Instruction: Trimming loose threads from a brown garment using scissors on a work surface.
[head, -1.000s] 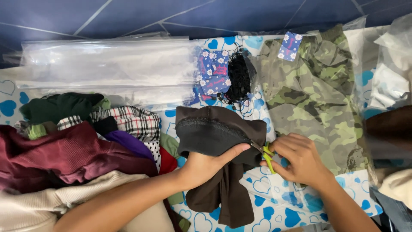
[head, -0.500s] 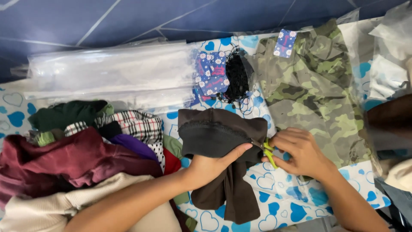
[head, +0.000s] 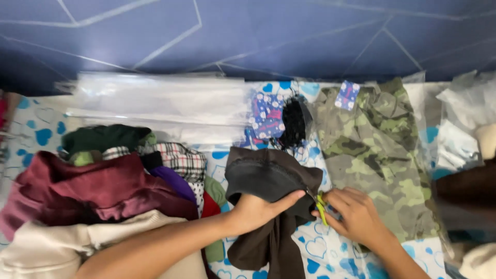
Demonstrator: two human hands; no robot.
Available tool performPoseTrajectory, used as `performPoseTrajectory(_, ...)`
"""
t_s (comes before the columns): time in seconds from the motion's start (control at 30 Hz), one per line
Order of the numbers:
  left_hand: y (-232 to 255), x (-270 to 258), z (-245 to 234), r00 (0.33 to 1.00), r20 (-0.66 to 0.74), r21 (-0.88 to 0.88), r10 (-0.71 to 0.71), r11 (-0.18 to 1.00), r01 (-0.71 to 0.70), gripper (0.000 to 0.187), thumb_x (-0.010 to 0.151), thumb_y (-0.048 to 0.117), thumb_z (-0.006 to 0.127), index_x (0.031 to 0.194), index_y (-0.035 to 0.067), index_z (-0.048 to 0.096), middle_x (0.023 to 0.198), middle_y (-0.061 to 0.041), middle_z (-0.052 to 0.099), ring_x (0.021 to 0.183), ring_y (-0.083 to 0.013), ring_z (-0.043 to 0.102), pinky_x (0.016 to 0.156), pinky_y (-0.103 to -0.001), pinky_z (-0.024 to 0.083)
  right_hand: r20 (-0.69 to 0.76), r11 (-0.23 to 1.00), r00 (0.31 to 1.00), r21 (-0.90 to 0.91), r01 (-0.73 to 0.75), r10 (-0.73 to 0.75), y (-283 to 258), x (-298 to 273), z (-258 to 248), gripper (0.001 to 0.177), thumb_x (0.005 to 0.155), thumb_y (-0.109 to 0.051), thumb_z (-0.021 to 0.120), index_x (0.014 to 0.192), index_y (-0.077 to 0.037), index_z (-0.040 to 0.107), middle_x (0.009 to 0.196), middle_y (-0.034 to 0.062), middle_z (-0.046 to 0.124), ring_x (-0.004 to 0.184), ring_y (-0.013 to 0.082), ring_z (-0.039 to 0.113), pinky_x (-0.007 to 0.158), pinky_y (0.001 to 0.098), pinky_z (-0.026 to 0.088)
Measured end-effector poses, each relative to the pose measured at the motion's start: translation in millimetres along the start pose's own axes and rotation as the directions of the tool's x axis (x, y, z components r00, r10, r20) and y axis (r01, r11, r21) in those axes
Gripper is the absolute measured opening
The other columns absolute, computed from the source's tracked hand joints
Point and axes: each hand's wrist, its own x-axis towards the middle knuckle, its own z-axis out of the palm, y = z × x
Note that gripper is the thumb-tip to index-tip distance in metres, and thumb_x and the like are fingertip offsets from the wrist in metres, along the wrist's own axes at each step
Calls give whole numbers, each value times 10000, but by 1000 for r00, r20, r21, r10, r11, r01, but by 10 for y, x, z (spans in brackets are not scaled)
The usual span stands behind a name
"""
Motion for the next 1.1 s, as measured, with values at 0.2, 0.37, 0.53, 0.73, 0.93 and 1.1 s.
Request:
performPoseTrajectory(0.2, -2, 41, -34, 989, 1, -41, -147, 988, 147, 290, 952, 388, 702, 864, 113, 670, 890, -27, 732, 870, -186, 722, 806, -295, 583, -737, 760, 672, 477, 441, 73, 167, -272, 514, 418, 1094, -605, 538, 1081, -228, 718, 900, -130, 763, 626, 24, 733, 537, 214, 626)
performPoseTrajectory(0.37, 130, 72, -59, 994, -76, -97, -81, 993, 73, 292, 929, 333, 724, 1026, 58, 740, 1054, -69, 774, 1019, -218, 746, 916, -317, 597, 28, 154, 766, 974, -164, 642, 78, -75, 668, 385, 1101, -362, 484, 1002, -16, 621, 858, 105, 604, 624, 150, 496, 543, 287, 405)
performPoseTrajectory(0.53, 75, 52, -49, 997, -60, -85, -58, 995, 53, 250, 963, 312, 711, 930, 65, 718, 942, -37, 751, 912, -169, 732, 829, -282, 580, 45, 87, 820, 990, -115, 571, -72, -14, 601, 425, 1094, -389, 498, 990, -7, 652, 826, 91, 623, 549, 128, 472, 478, 257, 395)
performPoseTrajectory(0.73, 38, 40, -26, 996, -72, -64, -60, 996, 55, 266, 967, 314, 716, 839, 89, 656, 886, -25, 731, 854, -144, 708, 787, -265, 568, 61, 14, 946, 998, -69, 318, -117, 31, 186, 504, 1047, -482, 547, 890, -13, 642, 753, 153, 665, 647, 276, 690, 641, 390, 550)
performPoseTrajectory(0.93, 100, 23, -15, 987, -77, -66, -139, 989, 134, 310, 945, 336, 742, 762, 124, 609, 772, 1, 680, 761, -130, 684, 714, -263, 538, 465, -429, 680, 871, -238, 567, 24, 279, 248, 266, 1033, -394, 611, 972, -137, 576, 730, 12, 555, 590, 135, 522, 615, 306, 451)
performPoseTrajectory(1.1, 123, 14, -2, 991, -55, -83, -124, 989, 119, 276, 966, 308, 723, 781, 132, 620, 780, -1, 684, 775, -137, 689, 728, -271, 544, 537, -510, 706, 812, -284, 462, -72, 332, 140, 384, 1002, -431, 641, 828, -93, 585, 680, 20, 521, 542, 132, 482, 588, 296, 430)
